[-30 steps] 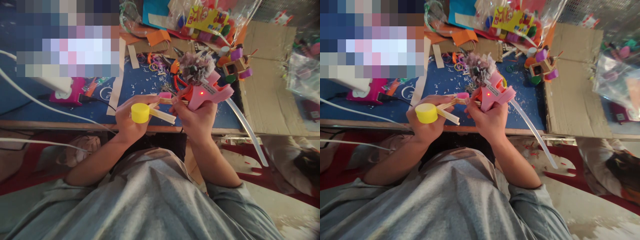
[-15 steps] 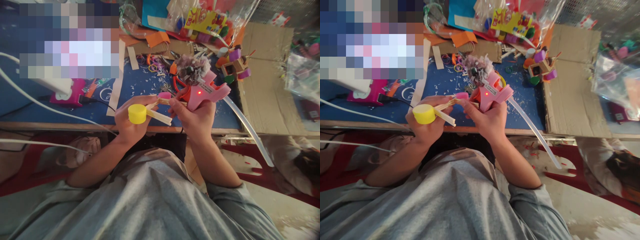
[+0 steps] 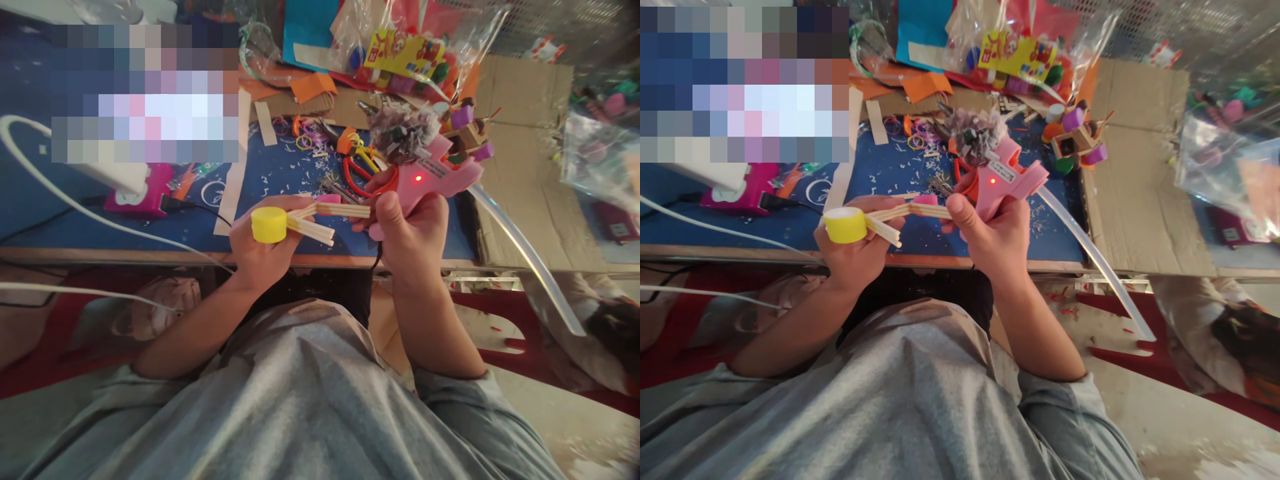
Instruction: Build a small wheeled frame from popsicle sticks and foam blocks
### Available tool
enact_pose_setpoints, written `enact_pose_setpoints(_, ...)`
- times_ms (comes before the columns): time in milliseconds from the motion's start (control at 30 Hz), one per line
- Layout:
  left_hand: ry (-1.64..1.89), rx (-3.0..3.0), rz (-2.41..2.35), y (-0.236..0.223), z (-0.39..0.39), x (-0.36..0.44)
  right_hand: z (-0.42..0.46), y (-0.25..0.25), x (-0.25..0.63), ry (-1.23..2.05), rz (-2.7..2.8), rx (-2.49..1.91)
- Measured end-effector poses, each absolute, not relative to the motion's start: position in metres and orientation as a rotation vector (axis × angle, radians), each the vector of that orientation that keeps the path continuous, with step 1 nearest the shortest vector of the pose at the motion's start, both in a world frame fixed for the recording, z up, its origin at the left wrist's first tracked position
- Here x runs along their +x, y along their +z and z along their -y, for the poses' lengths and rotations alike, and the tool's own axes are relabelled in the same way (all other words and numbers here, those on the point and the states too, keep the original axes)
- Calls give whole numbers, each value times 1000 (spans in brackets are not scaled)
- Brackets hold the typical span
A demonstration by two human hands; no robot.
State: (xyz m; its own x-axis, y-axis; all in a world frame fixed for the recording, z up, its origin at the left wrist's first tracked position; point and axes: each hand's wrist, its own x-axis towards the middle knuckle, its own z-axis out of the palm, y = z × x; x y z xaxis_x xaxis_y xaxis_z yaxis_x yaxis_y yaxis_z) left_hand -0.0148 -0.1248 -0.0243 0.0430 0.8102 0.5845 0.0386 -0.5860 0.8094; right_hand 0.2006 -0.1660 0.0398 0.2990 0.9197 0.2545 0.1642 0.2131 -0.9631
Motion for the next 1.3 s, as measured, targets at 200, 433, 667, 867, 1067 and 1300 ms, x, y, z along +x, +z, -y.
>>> enact_pose_setpoints(200, 1576, 1463, -834, -21, 125, -9, 170, 50, 215, 949, 1109, -1191)
enact_pose_setpoints(433, 1546, 1212, -804, -16, 120, -3, 175, 62, 225, 1183, 961, -1034)
enact_pose_setpoints(667, 1463, 1018, -734, -11, 105, -8, 174, 53, 232, 1264, 994, -1036)
enact_pose_setpoints(867, 1448, 924, -742, -9, 100, -9, 172, 42, 254, 1233, 875, -1102)
enact_pose_setpoints(1067, 1460, 912, -711, -10, 99, -9, 169, 20, 299, 1032, 939, -1198)
enact_pose_setpoints(1300, 1463, 930, -732, -13, 99, -10, 170, -14, 339, 791, 954, -1409)
